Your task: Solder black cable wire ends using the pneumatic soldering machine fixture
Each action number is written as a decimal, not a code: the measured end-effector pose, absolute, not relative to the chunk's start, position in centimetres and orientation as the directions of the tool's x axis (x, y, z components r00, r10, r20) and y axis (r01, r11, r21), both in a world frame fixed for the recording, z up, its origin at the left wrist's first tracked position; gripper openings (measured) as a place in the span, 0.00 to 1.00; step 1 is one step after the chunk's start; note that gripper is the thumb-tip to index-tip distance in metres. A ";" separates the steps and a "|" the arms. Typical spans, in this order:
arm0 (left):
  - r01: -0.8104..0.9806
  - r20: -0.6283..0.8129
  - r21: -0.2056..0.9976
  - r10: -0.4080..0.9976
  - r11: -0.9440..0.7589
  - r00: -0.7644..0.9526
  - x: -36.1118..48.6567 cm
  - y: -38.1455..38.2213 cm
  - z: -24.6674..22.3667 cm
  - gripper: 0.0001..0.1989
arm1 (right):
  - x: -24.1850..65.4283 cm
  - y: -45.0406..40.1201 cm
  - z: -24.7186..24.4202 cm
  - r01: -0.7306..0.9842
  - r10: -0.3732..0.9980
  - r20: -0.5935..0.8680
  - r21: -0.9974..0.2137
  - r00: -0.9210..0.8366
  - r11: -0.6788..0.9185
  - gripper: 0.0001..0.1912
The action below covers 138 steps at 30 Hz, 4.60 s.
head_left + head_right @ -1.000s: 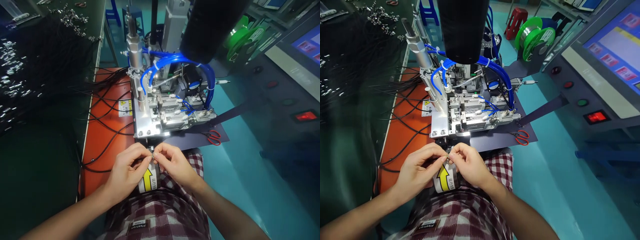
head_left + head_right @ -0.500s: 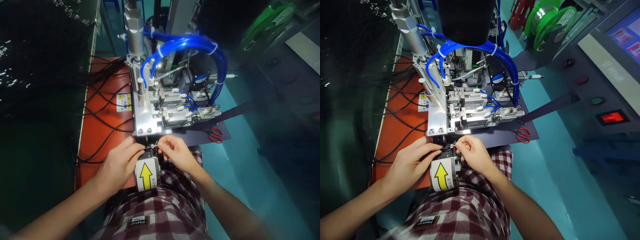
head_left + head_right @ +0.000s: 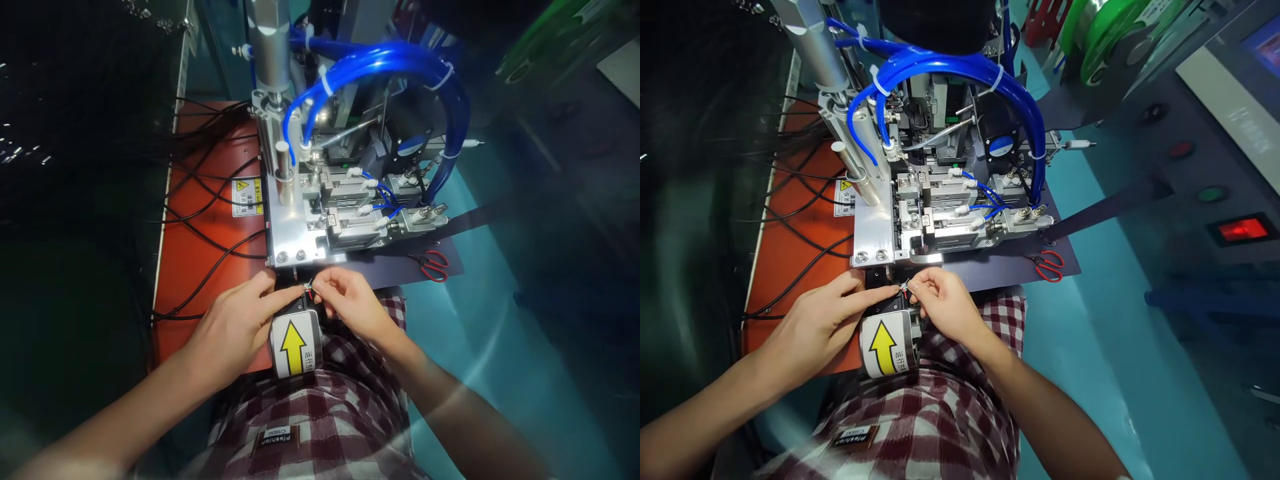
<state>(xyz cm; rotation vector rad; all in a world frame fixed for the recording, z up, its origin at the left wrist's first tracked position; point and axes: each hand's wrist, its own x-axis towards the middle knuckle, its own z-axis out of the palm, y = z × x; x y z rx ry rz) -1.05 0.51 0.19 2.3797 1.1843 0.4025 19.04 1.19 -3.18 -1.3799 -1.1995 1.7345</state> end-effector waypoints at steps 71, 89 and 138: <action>0.671 0.098 0.168 0.689 -0.722 0.718 -0.8 1.1 0.5 0.19 | 18.2 0.6 -3.2 0.187 0.925 -0.352 -0.927 -0.141 -0.324 0.09; 0.742 0.036 0.315 0.789 -0.592 0.613 -0.3 1.0 1.1 0.19 | 17.1 -1.4 -1.0 0.561 0.992 -0.122 -0.823 -0.022 -0.088 0.09; 0.691 0.043 0.440 0.781 -0.574 0.623 -0.9 1.2 0.8 0.17 | 17.9 0.7 -3.8 -0.139 0.881 -0.458 -0.871 -0.118 -0.471 0.17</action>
